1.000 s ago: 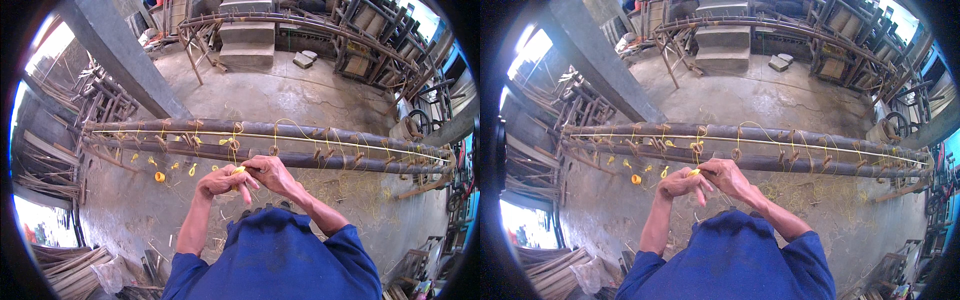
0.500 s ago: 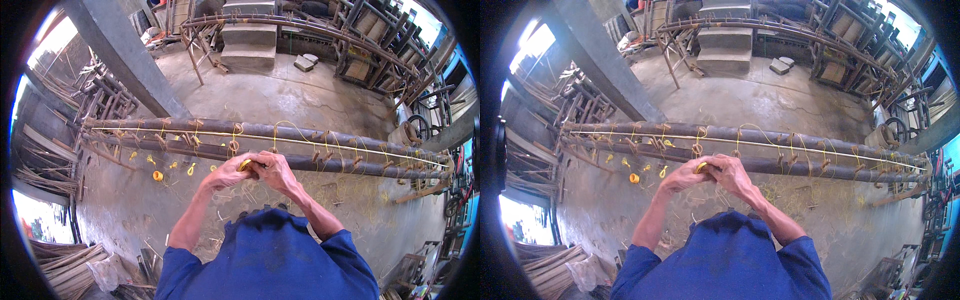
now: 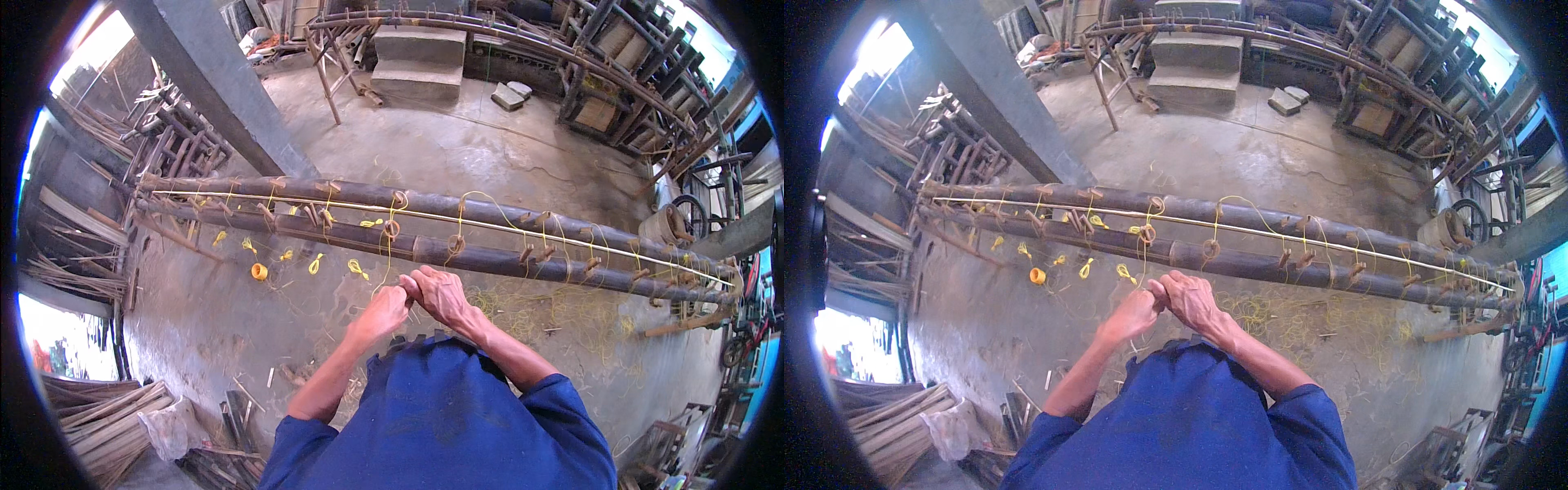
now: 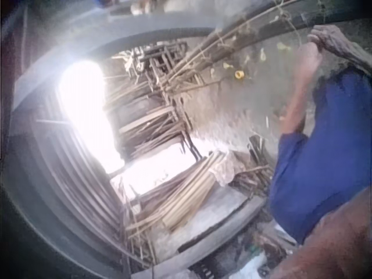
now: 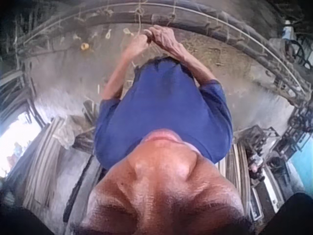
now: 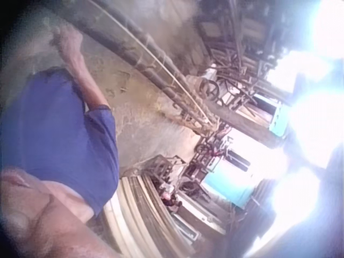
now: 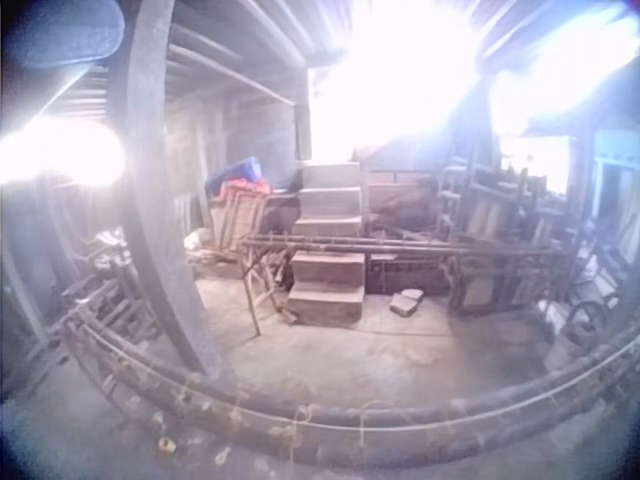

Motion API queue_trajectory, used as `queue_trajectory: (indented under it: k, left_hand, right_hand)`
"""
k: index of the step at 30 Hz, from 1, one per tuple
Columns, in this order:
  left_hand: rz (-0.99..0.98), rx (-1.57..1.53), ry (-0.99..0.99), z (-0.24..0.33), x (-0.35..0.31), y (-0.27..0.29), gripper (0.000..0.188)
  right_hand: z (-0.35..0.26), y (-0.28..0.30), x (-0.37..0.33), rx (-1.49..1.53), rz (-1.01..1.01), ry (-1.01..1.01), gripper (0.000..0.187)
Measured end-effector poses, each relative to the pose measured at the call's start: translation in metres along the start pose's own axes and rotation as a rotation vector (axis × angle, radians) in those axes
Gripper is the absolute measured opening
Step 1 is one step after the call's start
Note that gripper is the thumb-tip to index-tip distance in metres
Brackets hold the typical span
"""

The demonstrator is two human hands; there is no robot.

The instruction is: The person ties yellow cord around a horizontal wooden pole structure, securing it with knots. The person repeatedly loops and tightens the cord at intervals along the pole.

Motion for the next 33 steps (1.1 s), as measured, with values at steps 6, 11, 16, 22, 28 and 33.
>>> queue_trajectory:
  k: [6,11,16,22,28,33]
  left_hand:
    - [0.236,-0.096,-0.088,0.003,-0.017,0.015,0.018]
    - [0.377,-0.112,-0.045,-0.026,-0.015,0.017,0.017]
    - [0.452,-0.125,-0.052,-0.035,-0.026,0.026,0.011]
    - [0.444,-0.185,0.035,-0.045,-0.036,0.013,0.019]
    - [0.423,-0.295,0.109,-0.056,-0.044,-0.004,0.017]
    - [0.647,-0.510,0.075,-0.077,-0.041,-0.002,0.016]
  right_hand:
    - [0.020,-0.014,0.008,0.154,0.089,-0.010,0.040]
    - [0.033,-0.014,0.033,0.230,0.178,-0.061,0.028]
    - [0.079,-0.010,0.077,0.352,0.249,-0.236,0.028]
    - [0.088,-0.016,0.091,0.355,0.329,-0.266,0.025]
    - [0.058,0.005,0.096,0.336,0.414,-0.123,0.015]
    - [0.024,0.011,0.101,0.360,0.378,-0.003,0.012]
Point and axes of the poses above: each hand's wrist, its own x-axis towards the middle knuckle, its own y-axis out of the back of the hand, z = x × y, the point moved 8 cm from there along x, towards the middle knuckle, and after that the axes turned 12 degrees about x, right-handed, at the moved point
